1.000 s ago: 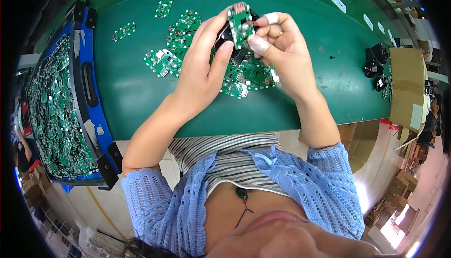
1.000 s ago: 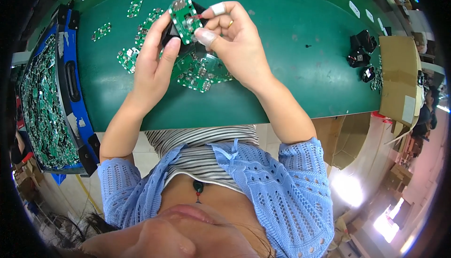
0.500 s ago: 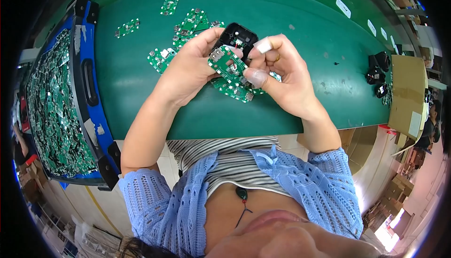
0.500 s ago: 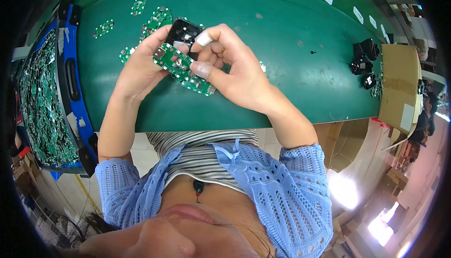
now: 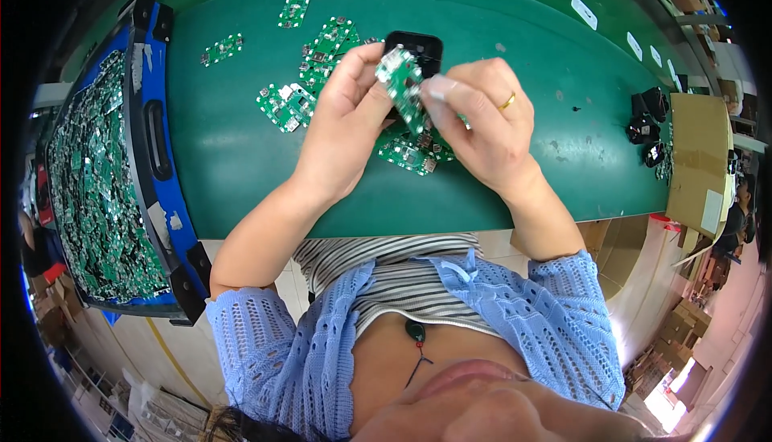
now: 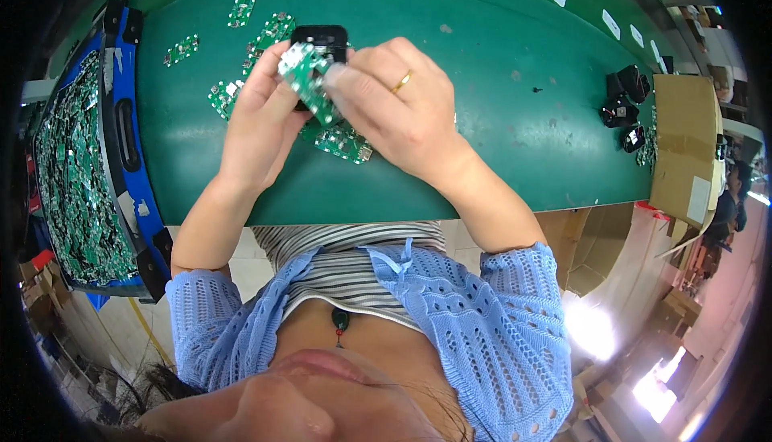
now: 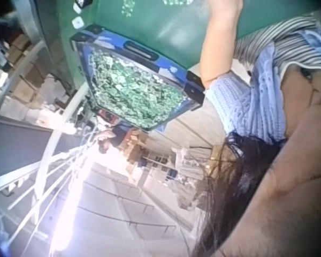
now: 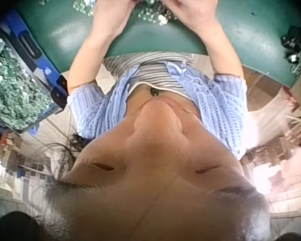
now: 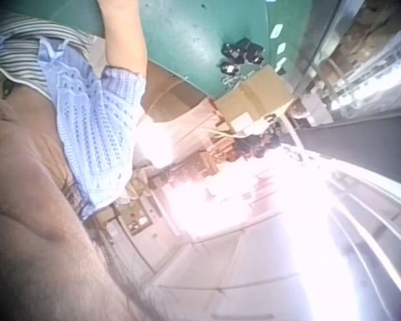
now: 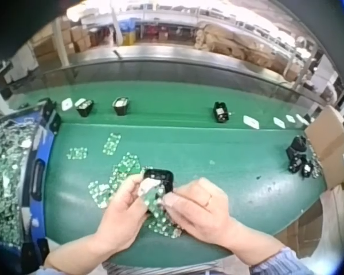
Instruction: The person assembles electronic components by hand, inserting small green circuit boards into black plastic housings.
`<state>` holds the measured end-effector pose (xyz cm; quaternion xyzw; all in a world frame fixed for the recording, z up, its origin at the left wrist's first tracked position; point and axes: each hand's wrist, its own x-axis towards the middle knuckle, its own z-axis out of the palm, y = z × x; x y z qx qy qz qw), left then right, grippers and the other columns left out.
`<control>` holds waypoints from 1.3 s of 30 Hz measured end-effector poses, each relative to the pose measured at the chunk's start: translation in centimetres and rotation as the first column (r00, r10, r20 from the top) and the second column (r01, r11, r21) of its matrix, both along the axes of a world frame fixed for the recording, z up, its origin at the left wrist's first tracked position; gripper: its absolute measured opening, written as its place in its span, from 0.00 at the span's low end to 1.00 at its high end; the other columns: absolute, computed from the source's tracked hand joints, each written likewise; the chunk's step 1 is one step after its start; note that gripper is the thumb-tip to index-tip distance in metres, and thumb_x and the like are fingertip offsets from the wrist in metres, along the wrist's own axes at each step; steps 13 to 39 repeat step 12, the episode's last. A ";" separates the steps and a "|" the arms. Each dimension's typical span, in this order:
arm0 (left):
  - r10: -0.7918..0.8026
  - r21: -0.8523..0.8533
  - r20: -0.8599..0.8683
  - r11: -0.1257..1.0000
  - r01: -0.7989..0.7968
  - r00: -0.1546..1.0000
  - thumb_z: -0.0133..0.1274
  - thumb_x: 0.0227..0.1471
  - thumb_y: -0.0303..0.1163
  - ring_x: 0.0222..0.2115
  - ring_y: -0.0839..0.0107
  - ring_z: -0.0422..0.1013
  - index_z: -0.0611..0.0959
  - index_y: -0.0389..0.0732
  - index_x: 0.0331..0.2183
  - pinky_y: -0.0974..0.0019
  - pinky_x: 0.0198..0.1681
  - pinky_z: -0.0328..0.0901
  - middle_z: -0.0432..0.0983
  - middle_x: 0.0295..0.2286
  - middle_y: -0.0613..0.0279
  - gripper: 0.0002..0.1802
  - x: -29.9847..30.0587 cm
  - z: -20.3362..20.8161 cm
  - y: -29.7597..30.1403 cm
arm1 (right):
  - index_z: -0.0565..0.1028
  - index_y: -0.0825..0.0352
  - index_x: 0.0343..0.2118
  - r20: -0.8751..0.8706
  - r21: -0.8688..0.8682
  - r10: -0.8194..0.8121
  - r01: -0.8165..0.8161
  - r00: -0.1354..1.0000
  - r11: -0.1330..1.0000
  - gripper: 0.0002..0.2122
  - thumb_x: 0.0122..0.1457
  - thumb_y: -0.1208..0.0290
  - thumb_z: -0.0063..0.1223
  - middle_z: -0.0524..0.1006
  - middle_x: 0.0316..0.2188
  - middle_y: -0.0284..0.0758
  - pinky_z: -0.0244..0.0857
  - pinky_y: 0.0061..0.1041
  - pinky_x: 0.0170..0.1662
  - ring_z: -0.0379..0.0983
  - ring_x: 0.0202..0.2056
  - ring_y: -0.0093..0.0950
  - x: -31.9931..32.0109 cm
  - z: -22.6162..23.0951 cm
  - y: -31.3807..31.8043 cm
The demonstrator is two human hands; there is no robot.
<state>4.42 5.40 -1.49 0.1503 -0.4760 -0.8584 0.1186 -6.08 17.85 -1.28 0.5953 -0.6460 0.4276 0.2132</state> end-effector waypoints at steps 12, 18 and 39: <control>-0.058 -0.015 -0.015 0.998 0.058 0.998 0.40 0.57 0.27 0.38 0.83 0.65 0.62 0.41 0.51 0.77 0.38 0.64 0.66 0.41 0.67 0.19 0.5 0.2 0.5 | 0.78 0.59 0.33 -0.049 0.012 0.064 -0.063 0.997 0.998 0.17 0.35 0.80 0.56 0.72 0.26 0.30 0.63 0.22 0.24 0.67 0.24 0.27 -0.1 0.2 0.0; -0.058 -0.015 -0.015 0.998 0.058 0.998 0.40 0.57 0.27 0.38 0.83 0.65 0.62 0.41 0.51 0.77 0.38 0.64 0.66 0.41 0.67 0.19 0.5 0.2 0.5 | 0.78 0.59 0.33 -0.049 0.012 0.064 -0.063 0.997 0.998 0.17 0.35 0.80 0.56 0.72 0.26 0.30 0.63 0.22 0.24 0.67 0.24 0.27 -0.1 0.2 0.0; -0.058 -0.015 -0.015 0.998 0.058 0.998 0.40 0.57 0.27 0.38 0.83 0.65 0.62 0.41 0.51 0.77 0.38 0.64 0.66 0.41 0.67 0.19 0.5 0.2 0.5 | 0.78 0.59 0.33 -0.049 0.012 0.064 -0.063 0.997 0.998 0.17 0.35 0.80 0.56 0.72 0.26 0.30 0.63 0.22 0.24 0.67 0.24 0.27 -0.1 0.2 0.0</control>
